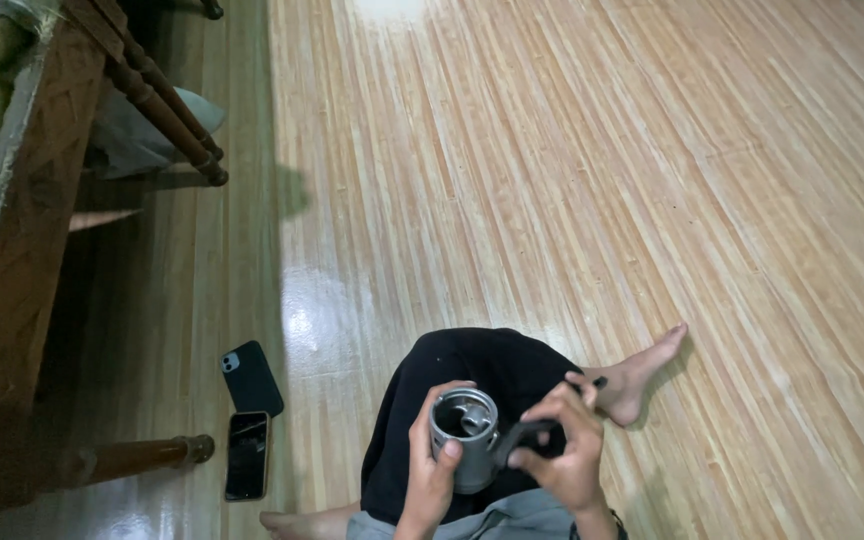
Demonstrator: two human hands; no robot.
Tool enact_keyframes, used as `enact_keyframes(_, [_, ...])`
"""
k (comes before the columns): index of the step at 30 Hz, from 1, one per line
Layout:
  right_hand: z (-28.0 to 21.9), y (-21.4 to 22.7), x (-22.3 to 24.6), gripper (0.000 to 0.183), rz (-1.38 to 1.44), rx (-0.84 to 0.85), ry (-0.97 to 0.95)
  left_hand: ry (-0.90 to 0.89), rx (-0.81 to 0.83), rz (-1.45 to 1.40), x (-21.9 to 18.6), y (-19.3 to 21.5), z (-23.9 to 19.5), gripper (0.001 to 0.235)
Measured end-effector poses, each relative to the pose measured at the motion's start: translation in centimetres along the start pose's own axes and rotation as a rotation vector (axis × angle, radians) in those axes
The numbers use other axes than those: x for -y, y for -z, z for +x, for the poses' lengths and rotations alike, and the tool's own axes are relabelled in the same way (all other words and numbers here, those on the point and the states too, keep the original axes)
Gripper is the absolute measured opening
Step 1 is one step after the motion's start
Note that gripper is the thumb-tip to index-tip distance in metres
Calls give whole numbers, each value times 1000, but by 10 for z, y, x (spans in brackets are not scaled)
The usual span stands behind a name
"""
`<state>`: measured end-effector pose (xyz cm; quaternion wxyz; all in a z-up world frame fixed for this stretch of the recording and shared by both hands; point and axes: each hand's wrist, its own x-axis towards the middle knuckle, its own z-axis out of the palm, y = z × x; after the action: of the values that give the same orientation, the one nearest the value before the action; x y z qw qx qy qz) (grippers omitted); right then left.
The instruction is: The person sits on the floor and uses a metal file to scrape and clean the surface of a metal piston. They rotate the piston to access different areas, including the top, sides, and interior, while filing away residue.
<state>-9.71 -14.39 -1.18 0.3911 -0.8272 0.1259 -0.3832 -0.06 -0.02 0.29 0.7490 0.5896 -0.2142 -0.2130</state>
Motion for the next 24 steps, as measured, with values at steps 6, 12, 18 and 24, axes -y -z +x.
enact_keyframes(6, [-5,0,-3,55,66,66,111,-37,1,36,-1,-3,-1,83])
enact_keyframes(12, [-8,2,2,54,105,84,124,-67,30,41,2,-1,-4,85])
enact_keyframes(18, [-1,5,1,58,45,37,50,8,16,57,2,-1,-2,87])
enact_keyframes(24, [-3,6,-20,53,50,59,11,20,31,37,-1,4,-3,86])
